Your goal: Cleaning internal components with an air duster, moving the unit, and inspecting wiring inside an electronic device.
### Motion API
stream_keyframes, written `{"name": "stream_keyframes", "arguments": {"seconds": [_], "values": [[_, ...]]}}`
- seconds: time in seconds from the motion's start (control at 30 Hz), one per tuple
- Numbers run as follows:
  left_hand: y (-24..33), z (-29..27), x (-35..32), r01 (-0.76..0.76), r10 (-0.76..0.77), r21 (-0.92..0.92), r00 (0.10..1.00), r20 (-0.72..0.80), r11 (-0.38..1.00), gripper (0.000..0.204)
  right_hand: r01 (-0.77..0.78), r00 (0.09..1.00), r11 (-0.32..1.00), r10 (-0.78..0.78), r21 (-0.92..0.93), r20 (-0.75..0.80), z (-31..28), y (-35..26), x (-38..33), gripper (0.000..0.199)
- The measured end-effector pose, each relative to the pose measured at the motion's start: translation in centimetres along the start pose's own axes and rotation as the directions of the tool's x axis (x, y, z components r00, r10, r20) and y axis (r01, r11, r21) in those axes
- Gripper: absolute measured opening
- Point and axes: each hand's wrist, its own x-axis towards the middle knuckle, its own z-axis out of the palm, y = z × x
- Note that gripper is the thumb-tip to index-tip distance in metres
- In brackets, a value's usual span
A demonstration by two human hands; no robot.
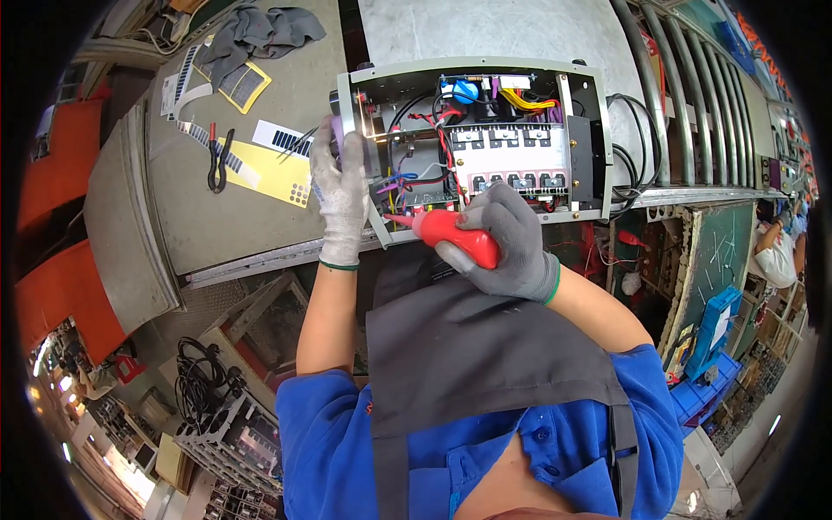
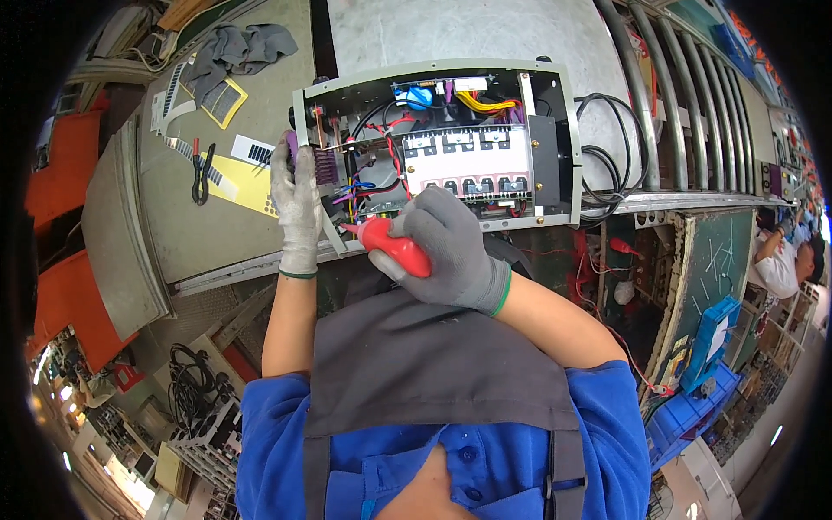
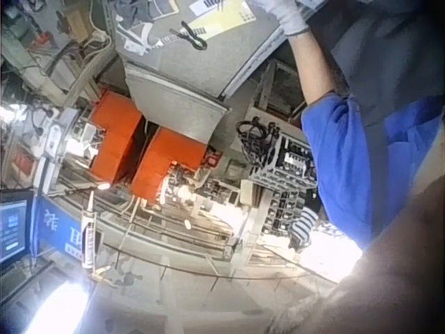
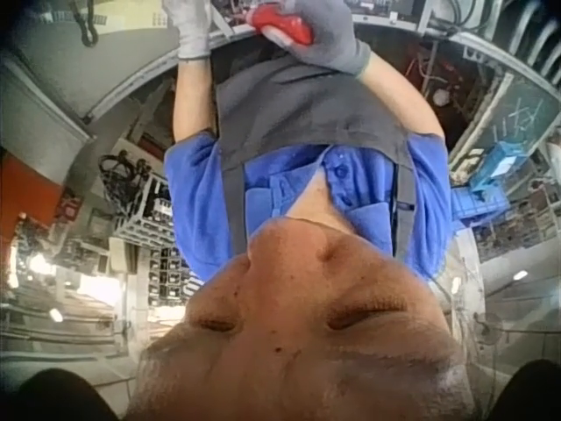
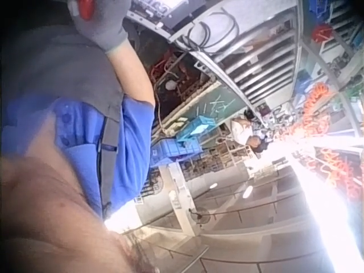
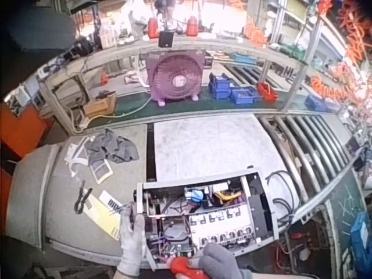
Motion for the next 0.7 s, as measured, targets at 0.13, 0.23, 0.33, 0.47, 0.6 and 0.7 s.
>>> {"name": "stream_keyframes", "arguments": {"seconds": [0.13, 0.23, 0.33, 0.47, 0.6, 0.7], "values": [[-0.2, 0.1, 0.1, 0.015, -0.015, -0.047, 1.000, 0.001, 0.999, 0.061, 0.003, 1.000, 1.000, -0.004, -0.006, -0.013, -0.1, 0.2, -0.3, 0.038], [1.8, 0.3, -0.3, 0.041, -0.042, 0.040, 0.999, 0.010, 0.998, 0.060, 0.007, 1.000, 1.000, -0.007, -0.006, -0.027, 0.0, 0.5, -0.6, 0.039], [2.1, 0.2, -0.3, 0.044, -0.046, 0.094, 0.999, 0.020, 0.995, 0.059, 0.010, 0.999, 1.000, -0.010, 0.008, -0.045, 0.0, 0.5, -0.8, 0.039], [0.7, 0.0, -0.2, 0.065, -0.064, -0.063, 0.998, 0.018, 0.996, 0.059, 0.004, 1.000, 1.000, -0.003, 0.020, -0.029, 0.1, 0.5, -0.6, 0.038], [0.6, 0.1, -0.1, 0.049, -0.049, 0.008, 0.999, 0.014, 0.999, 0.061, 0.003, 1.000, 1.000, -0.003, 0.010, -0.020, -0.3, 0.6, -0.5, 0.037], [0.3, -0.3, 0.0, 0.028, -0.028, 0.051, 0.999, 0.016, 0.998, 0.061, -0.018, 1.000, 0.999, 0.018, 0.026, 0.001, -0.6, 0.6, -0.7, 0.035]]}}
